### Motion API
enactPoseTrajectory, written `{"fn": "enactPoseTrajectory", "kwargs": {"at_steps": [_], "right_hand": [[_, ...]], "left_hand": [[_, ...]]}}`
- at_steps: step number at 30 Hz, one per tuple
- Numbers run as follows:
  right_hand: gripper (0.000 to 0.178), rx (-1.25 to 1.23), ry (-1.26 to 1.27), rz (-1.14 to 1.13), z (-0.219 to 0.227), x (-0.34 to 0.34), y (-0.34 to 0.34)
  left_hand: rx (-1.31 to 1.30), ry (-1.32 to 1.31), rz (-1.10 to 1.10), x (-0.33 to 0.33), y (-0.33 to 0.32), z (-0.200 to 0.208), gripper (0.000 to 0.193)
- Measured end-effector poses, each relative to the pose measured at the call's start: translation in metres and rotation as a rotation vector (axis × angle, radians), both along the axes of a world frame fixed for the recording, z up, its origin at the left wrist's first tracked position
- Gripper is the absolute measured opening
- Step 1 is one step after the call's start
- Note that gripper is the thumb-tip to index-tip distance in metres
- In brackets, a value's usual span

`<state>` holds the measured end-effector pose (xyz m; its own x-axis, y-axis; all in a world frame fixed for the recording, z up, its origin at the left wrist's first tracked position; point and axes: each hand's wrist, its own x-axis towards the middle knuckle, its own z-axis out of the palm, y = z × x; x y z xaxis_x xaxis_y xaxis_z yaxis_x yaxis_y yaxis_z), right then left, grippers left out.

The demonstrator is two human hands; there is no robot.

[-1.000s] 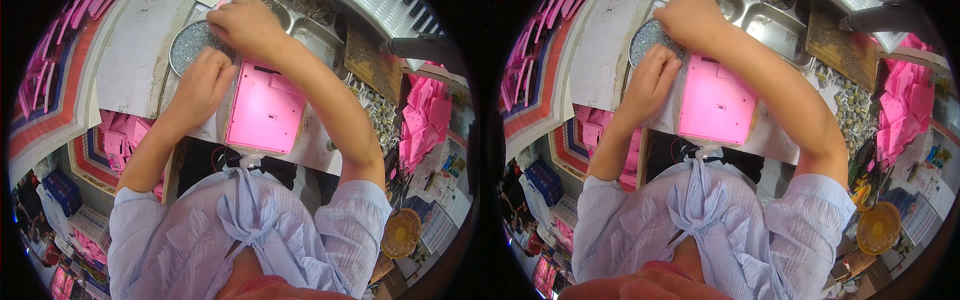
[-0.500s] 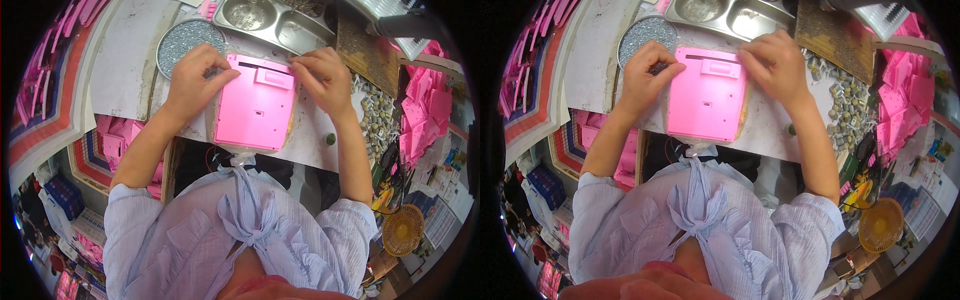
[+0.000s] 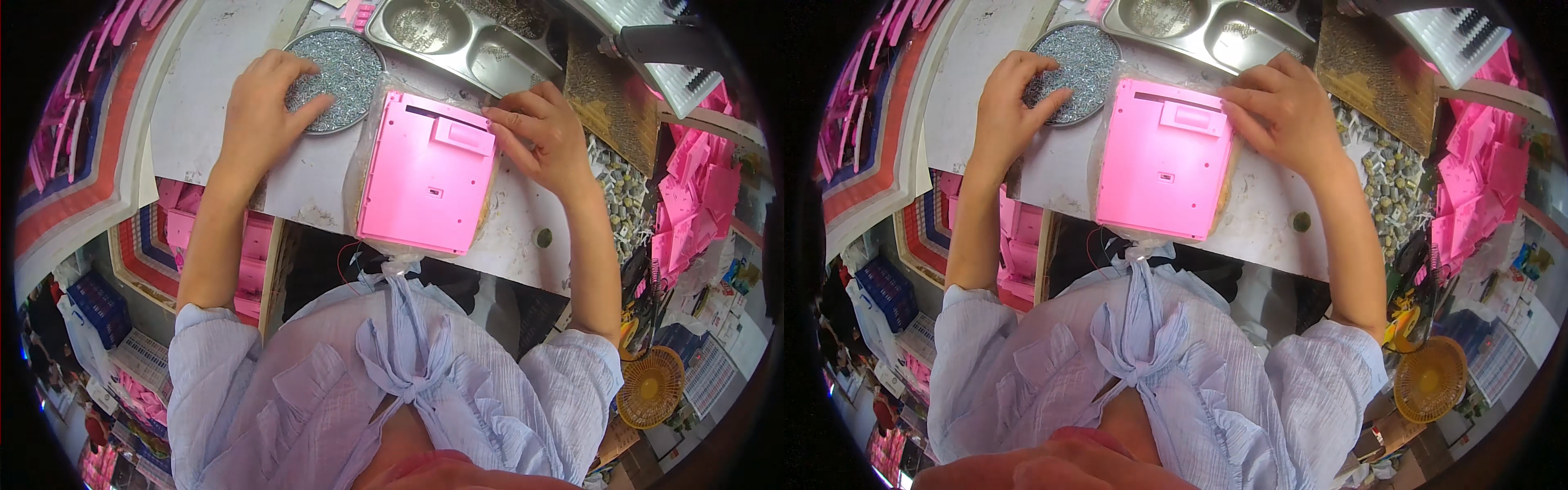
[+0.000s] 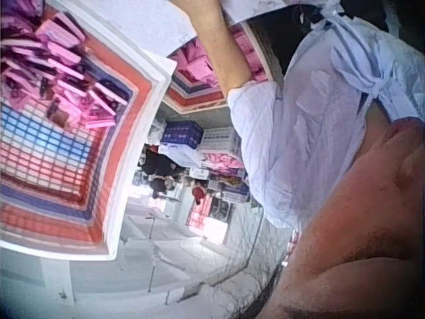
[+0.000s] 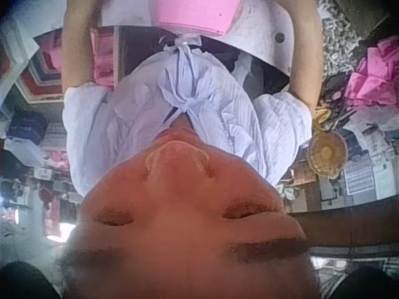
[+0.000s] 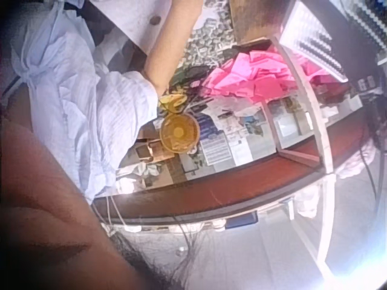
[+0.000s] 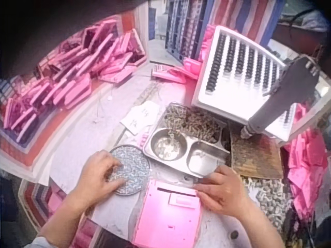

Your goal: Assembling and soldering electronic components inside a pink toy camera housing.

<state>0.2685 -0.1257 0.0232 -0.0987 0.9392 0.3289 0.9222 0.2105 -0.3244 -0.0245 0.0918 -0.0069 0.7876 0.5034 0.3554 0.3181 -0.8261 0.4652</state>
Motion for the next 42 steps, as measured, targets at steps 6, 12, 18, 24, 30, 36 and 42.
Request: {"fn": "enactPoseTrajectory", "kwargs": {"at_steps": [6,12,18,24,30,36,42], "right_hand": [[0.017,0.064,0.132,0.052,0.032,0.010,0.040],[0.015,0.045,-0.048,0.223,0.009,-0.054,0.147],[0.015,-0.151,-0.410,0.323,-0.019,-0.090,0.197],[0.014,-0.108,-0.297,0.307,-0.013,-0.083,0.198],[0.014,-0.026,-0.218,0.257,-0.021,-0.080,0.197],[0.013,0.024,-0.214,0.215,-0.018,-0.077,0.197],[0.017,-0.006,0.043,0.098,0.002,-0.063,0.179]], "left_hand": [[-0.039,0.102,-0.039,-0.003,-0.002,-0.004,0.011],[-0.103,0.033,0.026,0.005,0.003,-0.007,0.011],[0.005,0.006,0.085,0.002,0.014,-0.011,0.013],[-0.151,0.112,0.041,0.001,0.014,0.002,0.016],[-0.329,0.114,-0.004,-0.001,0.004,0.018,0.014],[-0.261,0.085,-0.034,-0.007,-0.011,0.020,0.012],[-0.281,0.014,-0.166,0.023,-0.036,0.011,0.014]]}}
